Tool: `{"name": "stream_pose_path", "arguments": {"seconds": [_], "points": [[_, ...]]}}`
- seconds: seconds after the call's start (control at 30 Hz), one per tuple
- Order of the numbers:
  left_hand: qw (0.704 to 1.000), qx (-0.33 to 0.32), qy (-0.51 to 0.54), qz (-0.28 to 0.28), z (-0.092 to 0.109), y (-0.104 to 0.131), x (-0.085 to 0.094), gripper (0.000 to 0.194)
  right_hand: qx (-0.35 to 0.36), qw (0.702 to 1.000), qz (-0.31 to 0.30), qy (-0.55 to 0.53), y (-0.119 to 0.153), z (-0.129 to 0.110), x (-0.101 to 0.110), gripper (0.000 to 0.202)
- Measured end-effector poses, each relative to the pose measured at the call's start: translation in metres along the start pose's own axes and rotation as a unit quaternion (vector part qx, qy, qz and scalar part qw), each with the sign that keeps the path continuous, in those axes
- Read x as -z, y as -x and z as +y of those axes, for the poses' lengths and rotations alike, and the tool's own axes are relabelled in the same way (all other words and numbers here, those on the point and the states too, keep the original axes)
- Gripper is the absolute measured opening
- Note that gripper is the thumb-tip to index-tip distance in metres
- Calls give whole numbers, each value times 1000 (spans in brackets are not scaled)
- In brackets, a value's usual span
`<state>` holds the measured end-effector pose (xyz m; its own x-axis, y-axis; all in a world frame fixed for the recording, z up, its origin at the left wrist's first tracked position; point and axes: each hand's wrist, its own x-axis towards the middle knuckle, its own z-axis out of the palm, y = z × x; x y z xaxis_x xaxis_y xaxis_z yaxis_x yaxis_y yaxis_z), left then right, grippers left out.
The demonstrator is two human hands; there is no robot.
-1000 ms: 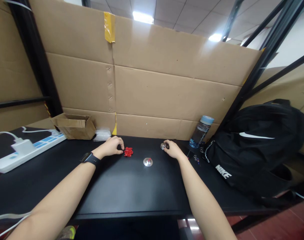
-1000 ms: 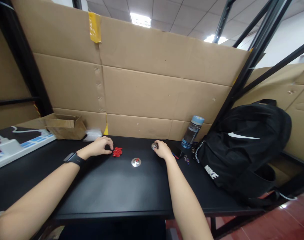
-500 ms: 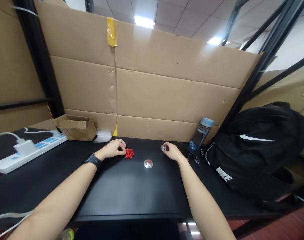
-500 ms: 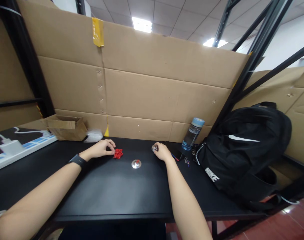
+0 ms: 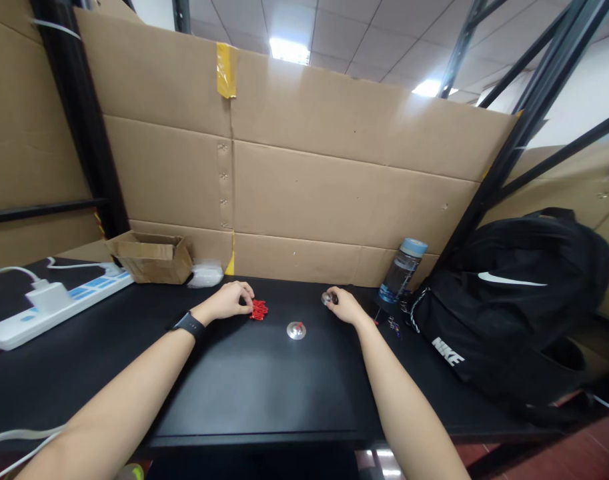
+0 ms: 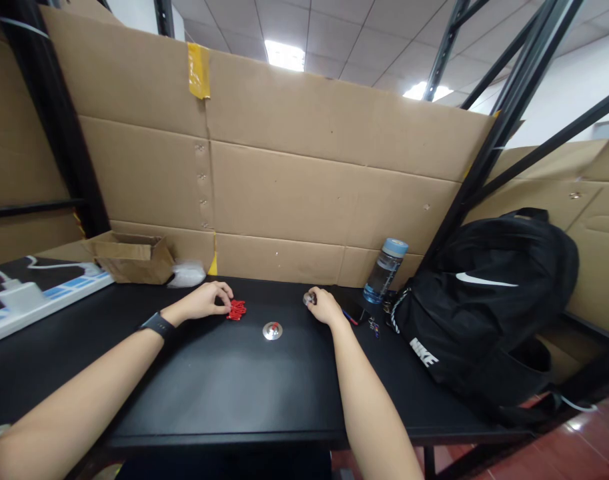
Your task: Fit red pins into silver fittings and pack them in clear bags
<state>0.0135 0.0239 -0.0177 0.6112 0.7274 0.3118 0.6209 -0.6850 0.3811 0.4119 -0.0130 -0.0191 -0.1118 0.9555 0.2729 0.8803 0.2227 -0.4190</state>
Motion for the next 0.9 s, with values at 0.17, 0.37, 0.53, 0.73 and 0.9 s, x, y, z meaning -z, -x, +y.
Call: {"name": "stream_pose_path", "arguments": {"seconds": [0.17, 0.37, 0.53, 0.73, 0.9], "points": [[1000, 0, -12, 6, 2, 1, 0, 11, 2, 1000, -1, -1, 0, 0, 0, 28], [998, -34, -28, 38, 9, 2, 10, 12, 4, 1000, 1, 0, 0, 0, -1, 29], [996, -57, -64, 8, 18, 0, 7, 10, 10, 1000, -4, 5, -1, 3, -3, 29], [996, -49, -72, 6, 22, 1, 1, 7, 24, 1000, 3, 9, -3, 5, -5, 28], [995, -48, -85, 13, 24, 1, -1, 7, 26, 1000, 7, 13, -6, 8, -9, 28]]}}
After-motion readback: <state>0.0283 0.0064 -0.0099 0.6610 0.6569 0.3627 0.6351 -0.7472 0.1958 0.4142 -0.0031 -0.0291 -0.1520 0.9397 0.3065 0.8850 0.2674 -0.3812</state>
